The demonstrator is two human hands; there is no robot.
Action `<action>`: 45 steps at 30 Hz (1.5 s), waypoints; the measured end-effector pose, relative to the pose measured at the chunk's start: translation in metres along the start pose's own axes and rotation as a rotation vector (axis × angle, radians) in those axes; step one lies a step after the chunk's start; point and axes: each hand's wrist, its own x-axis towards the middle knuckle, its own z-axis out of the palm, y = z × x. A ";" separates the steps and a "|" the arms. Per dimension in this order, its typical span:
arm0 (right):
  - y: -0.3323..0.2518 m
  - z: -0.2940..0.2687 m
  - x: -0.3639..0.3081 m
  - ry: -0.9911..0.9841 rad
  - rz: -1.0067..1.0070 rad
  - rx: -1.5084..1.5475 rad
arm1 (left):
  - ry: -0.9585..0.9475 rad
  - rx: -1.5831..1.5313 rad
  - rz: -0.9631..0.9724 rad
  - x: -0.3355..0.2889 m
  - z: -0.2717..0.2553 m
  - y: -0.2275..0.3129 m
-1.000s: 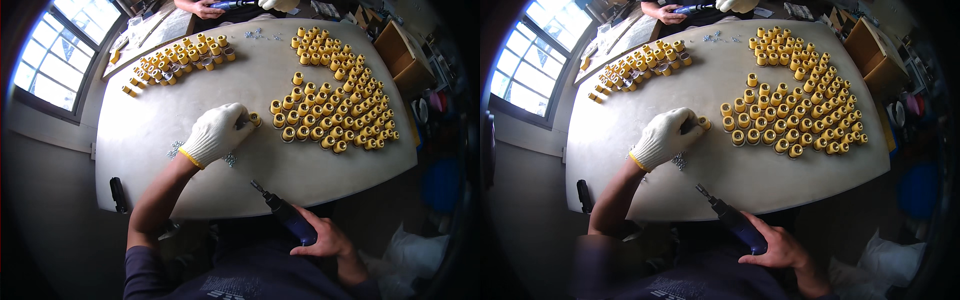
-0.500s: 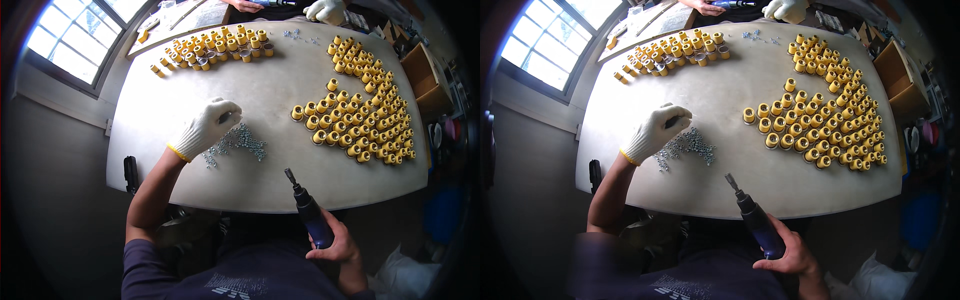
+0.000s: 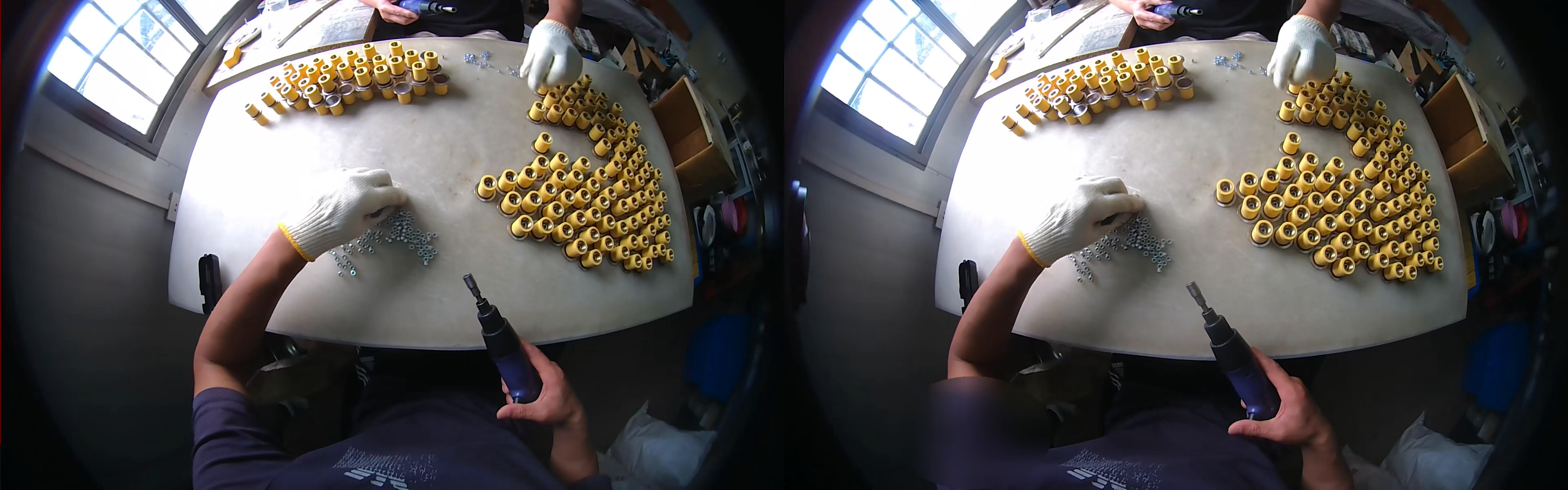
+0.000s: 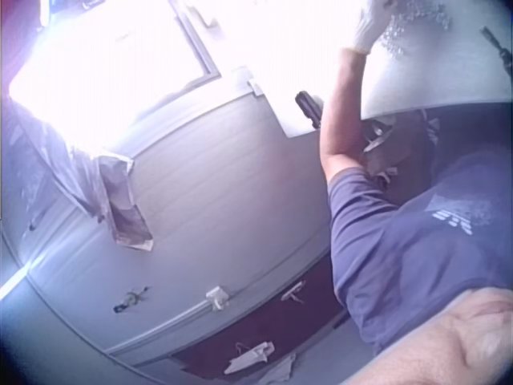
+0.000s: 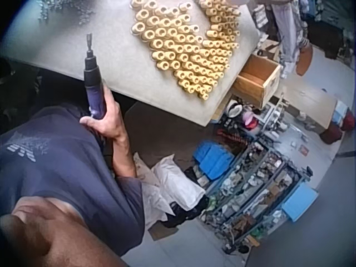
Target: The person assembles small yellow components and metal fasteners using an electric screwdriver.
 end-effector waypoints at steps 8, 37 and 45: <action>0.000 0.001 0.000 0.004 -0.023 0.000 | -0.108 0.323 -0.001 0.009 -0.001 0.007; -0.026 0.021 0.023 0.030 -0.213 -0.223 | 0.526 -0.938 -0.279 -0.030 0.037 0.116; -0.015 0.020 0.029 0.067 -0.292 -0.300 | 0.351 -1.111 -0.375 -0.028 0.022 0.116</action>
